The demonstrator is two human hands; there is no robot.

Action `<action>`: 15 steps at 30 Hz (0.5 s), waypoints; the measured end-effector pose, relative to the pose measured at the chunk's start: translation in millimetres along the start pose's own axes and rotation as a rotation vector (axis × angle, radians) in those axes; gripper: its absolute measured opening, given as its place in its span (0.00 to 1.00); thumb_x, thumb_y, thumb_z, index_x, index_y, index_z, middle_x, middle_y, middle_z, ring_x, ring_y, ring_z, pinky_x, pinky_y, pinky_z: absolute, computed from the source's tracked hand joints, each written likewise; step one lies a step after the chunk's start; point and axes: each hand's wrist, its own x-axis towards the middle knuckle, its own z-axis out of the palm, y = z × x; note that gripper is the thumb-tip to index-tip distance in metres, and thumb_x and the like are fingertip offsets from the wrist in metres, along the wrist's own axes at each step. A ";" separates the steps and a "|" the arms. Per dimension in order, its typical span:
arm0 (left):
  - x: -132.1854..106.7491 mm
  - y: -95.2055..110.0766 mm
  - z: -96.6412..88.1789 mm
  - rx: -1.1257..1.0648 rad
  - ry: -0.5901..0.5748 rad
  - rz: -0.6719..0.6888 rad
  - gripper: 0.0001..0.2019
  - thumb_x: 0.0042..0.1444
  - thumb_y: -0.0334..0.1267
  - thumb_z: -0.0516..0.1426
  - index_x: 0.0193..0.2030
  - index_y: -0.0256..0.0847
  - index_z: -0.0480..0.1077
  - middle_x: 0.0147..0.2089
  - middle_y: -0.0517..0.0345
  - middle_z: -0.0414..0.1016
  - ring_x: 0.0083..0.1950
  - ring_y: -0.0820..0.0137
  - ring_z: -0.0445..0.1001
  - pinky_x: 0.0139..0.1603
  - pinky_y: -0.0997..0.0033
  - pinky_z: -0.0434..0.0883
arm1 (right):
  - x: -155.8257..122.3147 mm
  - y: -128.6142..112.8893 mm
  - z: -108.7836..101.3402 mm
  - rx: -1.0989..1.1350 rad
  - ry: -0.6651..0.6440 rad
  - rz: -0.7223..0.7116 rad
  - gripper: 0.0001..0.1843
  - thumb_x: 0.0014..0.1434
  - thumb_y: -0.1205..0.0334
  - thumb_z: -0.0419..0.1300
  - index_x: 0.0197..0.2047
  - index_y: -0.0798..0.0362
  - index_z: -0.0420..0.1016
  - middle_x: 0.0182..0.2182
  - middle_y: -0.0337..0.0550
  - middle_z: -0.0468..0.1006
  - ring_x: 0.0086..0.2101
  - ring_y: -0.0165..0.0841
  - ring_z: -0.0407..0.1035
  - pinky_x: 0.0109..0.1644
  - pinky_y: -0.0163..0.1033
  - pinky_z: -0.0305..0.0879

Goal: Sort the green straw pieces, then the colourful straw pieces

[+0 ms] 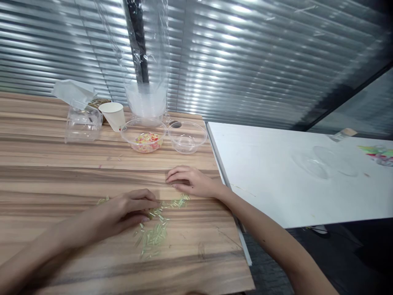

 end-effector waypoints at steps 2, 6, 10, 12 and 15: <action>-0.7 -2.4 0.3 -0.015 -0.049 0.000 0.20 0.66 0.37 0.54 0.63 0.59 0.65 0.60 0.63 0.71 0.61 0.66 0.69 0.60 0.73 0.66 | -0.1 -0.1 -0.2 0.001 -0.006 0.014 0.12 0.62 0.72 0.56 0.47 0.54 0.76 0.47 0.48 0.76 0.49 0.34 0.71 0.56 0.43 0.67; -0.6 -2.2 -0.4 -0.011 -0.062 -0.024 0.21 0.66 0.37 0.54 0.64 0.60 0.63 0.61 0.64 0.70 0.61 0.66 0.68 0.61 0.73 0.65 | -0.5 -0.5 -0.5 0.002 -0.013 0.021 0.12 0.63 0.71 0.55 0.47 0.54 0.75 0.48 0.47 0.76 0.49 0.34 0.71 0.56 0.43 0.67; 1.7 5.7 -3.9 0.006 -0.057 -0.049 0.21 0.67 0.37 0.53 0.64 0.59 0.63 0.60 0.62 0.70 0.59 0.67 0.70 0.61 0.73 0.65 | -0.7 -0.4 -0.3 0.009 -0.005 0.009 0.12 0.62 0.72 0.55 0.47 0.56 0.76 0.47 0.49 0.76 0.49 0.34 0.71 0.56 0.43 0.67; 3.1 8.8 -5.5 0.002 -0.060 -0.048 0.20 0.67 0.37 0.52 0.64 0.58 0.63 0.60 0.60 0.70 0.58 0.66 0.71 0.60 0.73 0.66 | -0.7 -0.4 -0.1 0.009 -0.003 0.007 0.12 0.62 0.72 0.55 0.47 0.57 0.76 0.47 0.50 0.76 0.49 0.35 0.71 0.56 0.44 0.67; 4.3 9.4 -6.4 -0.013 -0.059 -0.024 0.20 0.67 0.36 0.52 0.64 0.56 0.63 0.60 0.58 0.70 0.58 0.64 0.71 0.59 0.71 0.67 | -0.5 -0.5 -0.1 0.007 -0.010 0.015 0.13 0.62 0.71 0.55 0.48 0.55 0.76 0.47 0.49 0.76 0.49 0.35 0.70 0.56 0.44 0.67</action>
